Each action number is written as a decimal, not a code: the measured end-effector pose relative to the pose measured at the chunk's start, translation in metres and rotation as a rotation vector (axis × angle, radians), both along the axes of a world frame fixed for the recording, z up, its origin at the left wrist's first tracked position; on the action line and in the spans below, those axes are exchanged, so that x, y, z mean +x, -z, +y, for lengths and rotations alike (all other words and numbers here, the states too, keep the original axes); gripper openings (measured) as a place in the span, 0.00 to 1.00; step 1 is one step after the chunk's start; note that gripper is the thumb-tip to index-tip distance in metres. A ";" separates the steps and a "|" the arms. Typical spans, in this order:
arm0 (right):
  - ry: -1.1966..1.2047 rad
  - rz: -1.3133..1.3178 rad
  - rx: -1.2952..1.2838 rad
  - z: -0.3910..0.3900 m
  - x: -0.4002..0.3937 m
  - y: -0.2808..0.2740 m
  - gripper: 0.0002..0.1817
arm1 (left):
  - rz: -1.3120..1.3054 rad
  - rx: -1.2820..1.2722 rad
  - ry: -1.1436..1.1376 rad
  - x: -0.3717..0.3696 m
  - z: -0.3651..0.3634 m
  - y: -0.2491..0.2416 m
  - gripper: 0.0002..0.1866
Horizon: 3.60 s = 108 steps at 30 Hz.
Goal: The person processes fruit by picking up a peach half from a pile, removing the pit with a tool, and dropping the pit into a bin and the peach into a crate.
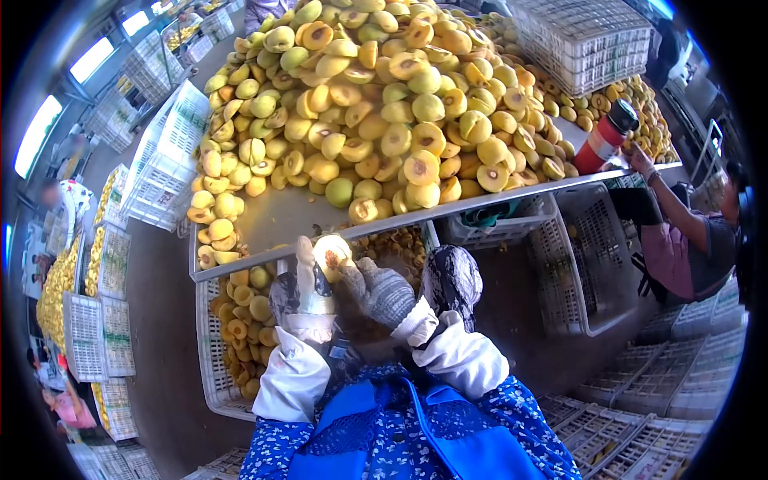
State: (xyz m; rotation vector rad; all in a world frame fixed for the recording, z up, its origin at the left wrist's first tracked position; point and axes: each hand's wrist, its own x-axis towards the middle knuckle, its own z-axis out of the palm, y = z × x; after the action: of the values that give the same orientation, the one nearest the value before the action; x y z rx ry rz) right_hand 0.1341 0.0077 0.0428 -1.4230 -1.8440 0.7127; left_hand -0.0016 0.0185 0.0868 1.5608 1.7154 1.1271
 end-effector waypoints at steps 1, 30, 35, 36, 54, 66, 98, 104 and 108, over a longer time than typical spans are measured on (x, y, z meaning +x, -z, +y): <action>-0.020 -0.069 0.001 -0.002 0.001 0.003 0.16 | 0.053 -0.055 -0.020 0.006 -0.007 -0.017 0.29; -0.603 0.719 -1.011 -0.009 0.046 0.037 0.25 | -0.572 -0.286 0.419 -0.002 -0.008 0.026 0.12; -0.584 1.223 -1.059 -0.033 0.031 0.042 0.17 | -0.904 -0.321 0.299 0.010 -0.018 0.015 0.15; -0.545 0.913 -0.753 -0.037 0.030 0.029 0.17 | -0.924 -0.339 0.263 0.013 -0.019 0.014 0.16; -0.580 0.124 0.394 -0.034 0.020 0.057 0.31 | -1.433 -0.563 -0.009 0.013 -0.024 0.014 0.23; -0.245 0.220 -0.052 -0.035 0.031 0.007 0.19 | -0.901 -0.168 0.013 0.014 -0.015 0.018 0.26; -0.131 -0.110 -0.409 -0.035 0.037 0.028 0.27 | 1.128 0.076 -0.353 -0.137 0.012 0.043 0.14; -0.261 -0.047 -0.531 -0.030 0.034 0.021 0.23 | 0.772 -0.069 0.125 0.006 0.096 -0.021 0.28; -0.226 0.000 -0.325 -0.037 0.041 0.008 0.19 | 1.032 -0.286 0.463 0.064 0.150 0.029 0.39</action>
State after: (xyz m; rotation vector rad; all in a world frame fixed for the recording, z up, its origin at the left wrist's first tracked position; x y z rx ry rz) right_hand 0.1754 -0.0289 0.0348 -1.4202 -1.9744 1.1699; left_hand 0.0624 0.1685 0.0583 2.3536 1.7787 -0.2369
